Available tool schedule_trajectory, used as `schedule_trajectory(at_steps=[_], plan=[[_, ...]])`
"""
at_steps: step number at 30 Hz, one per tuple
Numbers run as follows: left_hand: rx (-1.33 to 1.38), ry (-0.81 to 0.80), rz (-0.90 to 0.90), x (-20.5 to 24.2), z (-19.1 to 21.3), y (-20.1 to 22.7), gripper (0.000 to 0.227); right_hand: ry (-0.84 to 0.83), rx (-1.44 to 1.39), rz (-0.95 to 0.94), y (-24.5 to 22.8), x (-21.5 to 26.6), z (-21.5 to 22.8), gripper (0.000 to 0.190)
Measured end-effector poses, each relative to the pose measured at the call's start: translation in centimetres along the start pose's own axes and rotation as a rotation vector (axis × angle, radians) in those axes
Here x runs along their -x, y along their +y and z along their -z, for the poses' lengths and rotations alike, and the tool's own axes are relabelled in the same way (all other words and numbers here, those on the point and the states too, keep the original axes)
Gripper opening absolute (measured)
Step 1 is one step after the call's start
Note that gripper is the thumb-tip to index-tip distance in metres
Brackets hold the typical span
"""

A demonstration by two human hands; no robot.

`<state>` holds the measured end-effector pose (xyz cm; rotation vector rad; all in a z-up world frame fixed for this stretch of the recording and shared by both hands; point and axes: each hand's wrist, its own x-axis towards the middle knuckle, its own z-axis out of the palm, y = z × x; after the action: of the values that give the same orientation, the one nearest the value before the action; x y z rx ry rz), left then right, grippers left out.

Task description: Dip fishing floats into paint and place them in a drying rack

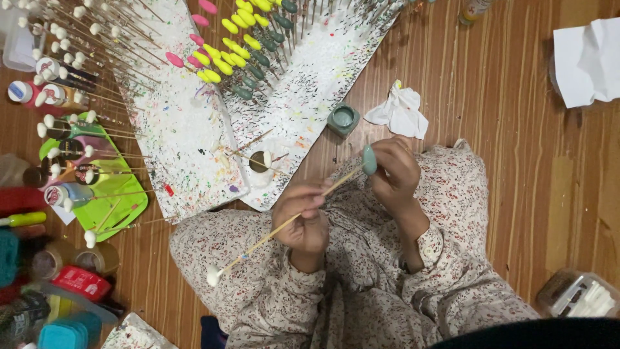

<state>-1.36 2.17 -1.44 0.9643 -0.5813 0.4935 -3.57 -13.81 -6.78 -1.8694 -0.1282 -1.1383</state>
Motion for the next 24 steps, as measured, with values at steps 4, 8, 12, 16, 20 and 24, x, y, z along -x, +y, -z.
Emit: schedule_trajectory(at_steps=[4, 8, 12, 16, 20, 24], plan=[[-0.015, -0.065, 0.005, 0.3, 0.2, -0.1, 0.032, -0.008, -0.012, 0.004, -1.2, -1.3, 0.3, 0.011], [-0.041, -0.076, 0.051, 0.2, 0.1, -0.1, 0.036, -0.005, 0.015, 0.038, -1.4, -1.5, 0.3, 0.007], [-0.057, -0.041, 0.034, -0.1, -0.1, 0.0, 0.038, 0.004, 0.021, 0.063, -0.5, -0.9, 0.2, 0.007], [-0.104, -0.072, 0.017, 0.2, 0.3, 0.0, 0.038, 0.009, 0.007, 0.015, -1.4, -1.3, 0.2, 0.011], [-0.107, -0.074, 0.004, 0.3, 0.4, 0.0, 0.036, 0.012, 0.0, 0.018, -1.0, -0.9, 0.2, 0.009], [-0.152, -0.1, 0.013, -0.1, 0.1, 0.5, 0.036, 0.012, 0.011, 0.019, -0.9, -0.8, 0.1, 0.009]])
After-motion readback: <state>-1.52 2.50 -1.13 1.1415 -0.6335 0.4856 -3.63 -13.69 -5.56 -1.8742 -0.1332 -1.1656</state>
